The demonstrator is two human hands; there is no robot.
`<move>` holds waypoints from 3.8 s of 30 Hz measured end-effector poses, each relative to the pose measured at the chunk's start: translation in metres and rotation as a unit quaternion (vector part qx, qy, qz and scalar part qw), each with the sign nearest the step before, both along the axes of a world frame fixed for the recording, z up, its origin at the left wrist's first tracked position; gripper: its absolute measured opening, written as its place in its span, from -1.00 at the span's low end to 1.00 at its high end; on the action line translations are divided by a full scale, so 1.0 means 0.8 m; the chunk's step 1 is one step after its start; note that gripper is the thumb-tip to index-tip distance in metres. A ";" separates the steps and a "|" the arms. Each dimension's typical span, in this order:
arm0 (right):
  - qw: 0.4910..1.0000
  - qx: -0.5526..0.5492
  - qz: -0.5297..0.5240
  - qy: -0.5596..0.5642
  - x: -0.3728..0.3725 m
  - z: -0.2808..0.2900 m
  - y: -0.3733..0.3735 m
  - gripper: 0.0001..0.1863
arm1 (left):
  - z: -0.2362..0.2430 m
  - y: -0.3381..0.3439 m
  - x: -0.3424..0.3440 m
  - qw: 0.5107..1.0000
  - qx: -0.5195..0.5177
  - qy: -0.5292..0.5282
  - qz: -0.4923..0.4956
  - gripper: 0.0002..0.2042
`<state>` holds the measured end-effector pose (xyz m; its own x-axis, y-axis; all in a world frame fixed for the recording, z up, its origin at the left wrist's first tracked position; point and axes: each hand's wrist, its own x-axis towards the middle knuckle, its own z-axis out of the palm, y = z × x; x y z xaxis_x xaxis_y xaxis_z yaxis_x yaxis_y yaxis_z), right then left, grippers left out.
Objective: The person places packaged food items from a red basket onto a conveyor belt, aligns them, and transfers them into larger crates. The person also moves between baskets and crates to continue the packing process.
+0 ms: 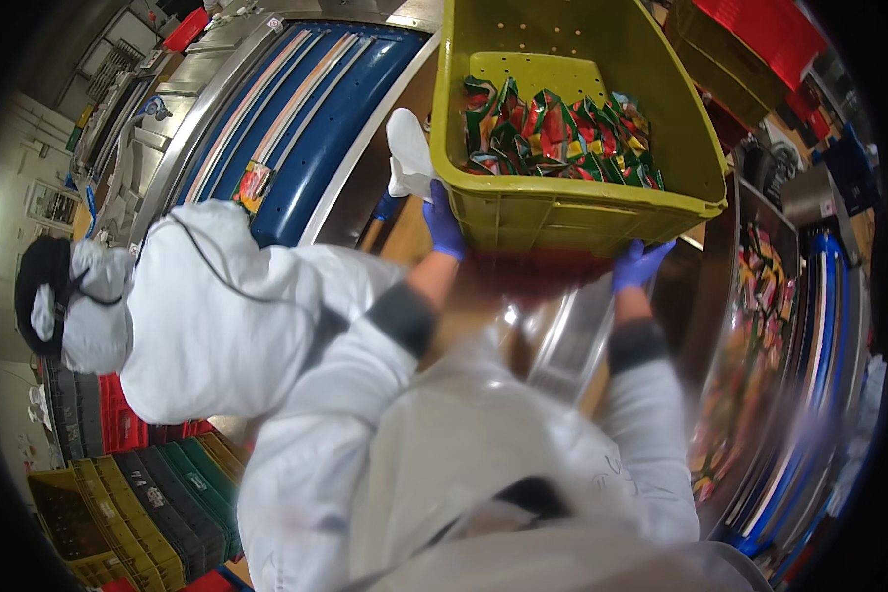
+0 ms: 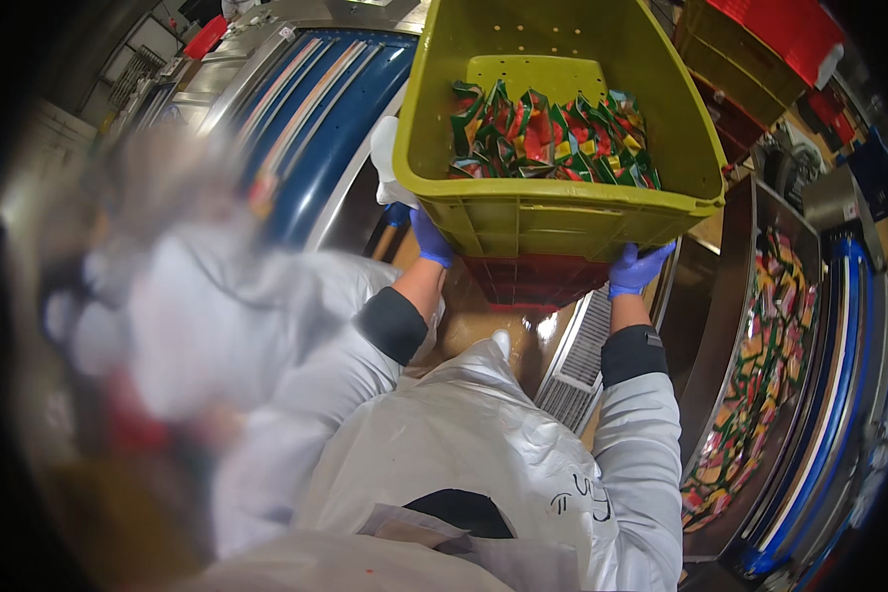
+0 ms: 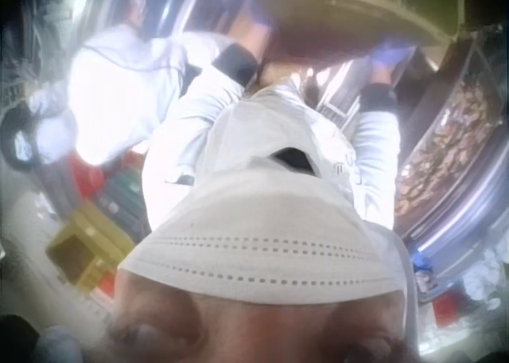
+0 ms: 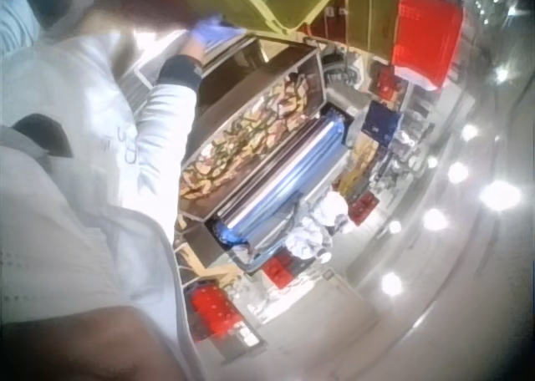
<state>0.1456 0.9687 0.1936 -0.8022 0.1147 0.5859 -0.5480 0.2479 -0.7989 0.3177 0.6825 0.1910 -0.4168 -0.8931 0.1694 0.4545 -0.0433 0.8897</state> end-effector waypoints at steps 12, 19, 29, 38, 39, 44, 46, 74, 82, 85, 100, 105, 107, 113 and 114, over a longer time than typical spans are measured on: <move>0.999 0.013 -0.026 -0.028 -0.202 0.008 -0.105 0.02 | -0.034 -0.102 -0.199 0.983 0.158 0.086 -0.048 -0.55; 0.999 0.025 0.022 0.007 -0.344 0.011 -0.174 0.07 | -0.041 -0.157 -0.316 0.982 0.163 0.093 -0.010 -0.56; 0.969 0.221 0.092 -0.053 -0.635 0.008 -0.245 -0.25 | -0.005 -0.164 -0.531 0.980 0.021 -0.117 0.162 -0.55; 0.993 -0.043 0.111 0.011 -0.580 0.219 -0.304 -0.31 | 0.061 -0.185 -0.568 0.951 -0.018 -0.237 -0.198 -0.49; 0.993 -0.039 0.090 0.062 -0.551 0.248 -0.318 -0.40 | 0.064 -0.194 -0.568 0.954 -0.001 -0.185 -0.236 -0.48; 0.893 0.371 0.048 0.248 -0.483 0.304 -0.353 -0.52 | 0.077 -0.287 -0.542 0.921 0.028 -0.236 -0.307 -0.46; 0.876 0.413 -0.009 0.250 -0.477 0.307 -0.382 -0.58 | 0.079 -0.339 -0.535 0.940 0.026 -0.218 -0.261 -0.51; 0.860 0.348 -0.156 0.339 -0.633 0.240 -0.390 -0.80 | -0.111 -0.828 -0.619 0.897 0.346 -0.261 -0.084 0.12; 0.870 0.457 0.076 -0.171 -0.611 0.383 -0.410 -0.67 | -0.099 -0.806 -0.550 0.820 -0.123 -0.543 0.132 0.27; 0.838 0.530 0.124 -0.039 -0.660 0.397 -0.432 -0.56 | -0.043 -0.763 -0.546 0.712 -0.374 -0.542 0.244 0.13; 0.563 0.743 0.353 -0.083 -0.914 0.198 -0.599 -0.13 | 0.017 -0.689 -0.531 0.714 -0.474 -0.459 0.236 -0.15; 0.592 0.704 0.392 0.000 -0.923 0.163 -0.606 -0.49 | 0.006 -0.668 -0.518 0.740 -0.424 -0.469 0.229 -0.18; 0.594 0.707 0.384 0.014 -0.915 0.157 -0.613 -0.67 | 0.008 -0.654 -0.527 0.767 -0.387 -0.468 0.205 -0.20; 0.525 0.737 0.411 0.111 -0.879 0.194 -0.629 -0.79 | 0.025 -0.630 -0.534 0.748 -0.392 -0.514 0.150 -0.28; 0.529 0.704 0.443 0.167 -0.887 0.187 -0.626 -0.80 | 0.033 -0.626 -0.533 0.730 -0.404 -0.532 0.148 -0.28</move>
